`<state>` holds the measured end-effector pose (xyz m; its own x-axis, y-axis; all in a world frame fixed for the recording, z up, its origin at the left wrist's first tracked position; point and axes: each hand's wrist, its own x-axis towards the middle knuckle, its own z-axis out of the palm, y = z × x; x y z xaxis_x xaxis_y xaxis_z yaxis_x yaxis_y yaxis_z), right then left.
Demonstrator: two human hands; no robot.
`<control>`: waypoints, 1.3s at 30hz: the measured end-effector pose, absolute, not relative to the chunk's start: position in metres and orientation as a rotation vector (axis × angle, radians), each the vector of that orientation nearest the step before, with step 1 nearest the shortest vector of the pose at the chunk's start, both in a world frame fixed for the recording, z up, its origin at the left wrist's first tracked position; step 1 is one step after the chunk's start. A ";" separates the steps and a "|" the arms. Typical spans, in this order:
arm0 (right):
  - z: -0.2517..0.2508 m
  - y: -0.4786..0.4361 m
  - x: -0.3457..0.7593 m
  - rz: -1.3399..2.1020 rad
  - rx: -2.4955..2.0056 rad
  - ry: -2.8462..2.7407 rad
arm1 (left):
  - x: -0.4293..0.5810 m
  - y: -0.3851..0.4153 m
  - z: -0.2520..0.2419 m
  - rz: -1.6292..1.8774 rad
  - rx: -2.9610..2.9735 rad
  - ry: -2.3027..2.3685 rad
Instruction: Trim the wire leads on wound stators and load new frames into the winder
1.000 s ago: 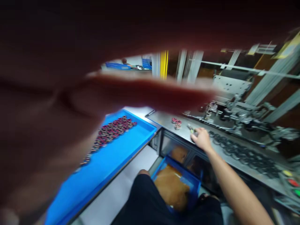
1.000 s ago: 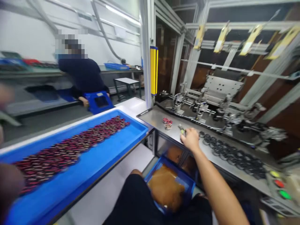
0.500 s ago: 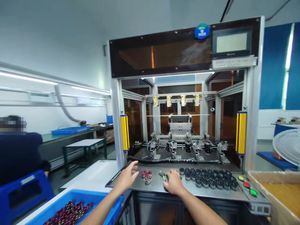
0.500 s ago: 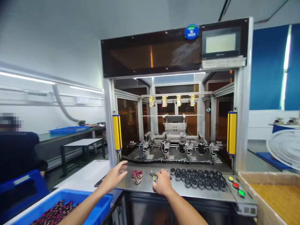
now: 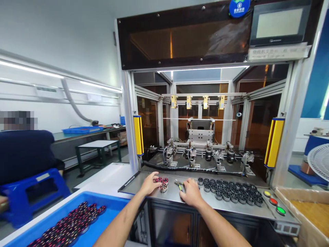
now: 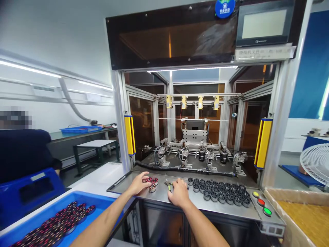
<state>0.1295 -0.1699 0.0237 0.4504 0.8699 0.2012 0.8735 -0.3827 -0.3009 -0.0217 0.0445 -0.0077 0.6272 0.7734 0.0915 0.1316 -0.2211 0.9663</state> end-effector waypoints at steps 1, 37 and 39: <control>0.023 -0.170 0.130 -0.010 -2.340 -1.479 | -0.025 0.043 -0.004 0.736 1.695 0.753; 0.070 -0.350 0.009 1.505 -1.046 -0.896 | -0.152 -0.237 0.054 1.262 1.575 0.062; 0.065 -0.348 -0.014 1.433 -1.057 -0.729 | -0.147 -0.237 0.051 1.328 1.607 0.075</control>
<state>-0.0143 -0.3480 0.0646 0.0600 0.9790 -0.1949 -0.4185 -0.1526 -0.8953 -0.1473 -0.2366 0.0510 0.3935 0.5952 0.7007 -0.5127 -0.4906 0.7046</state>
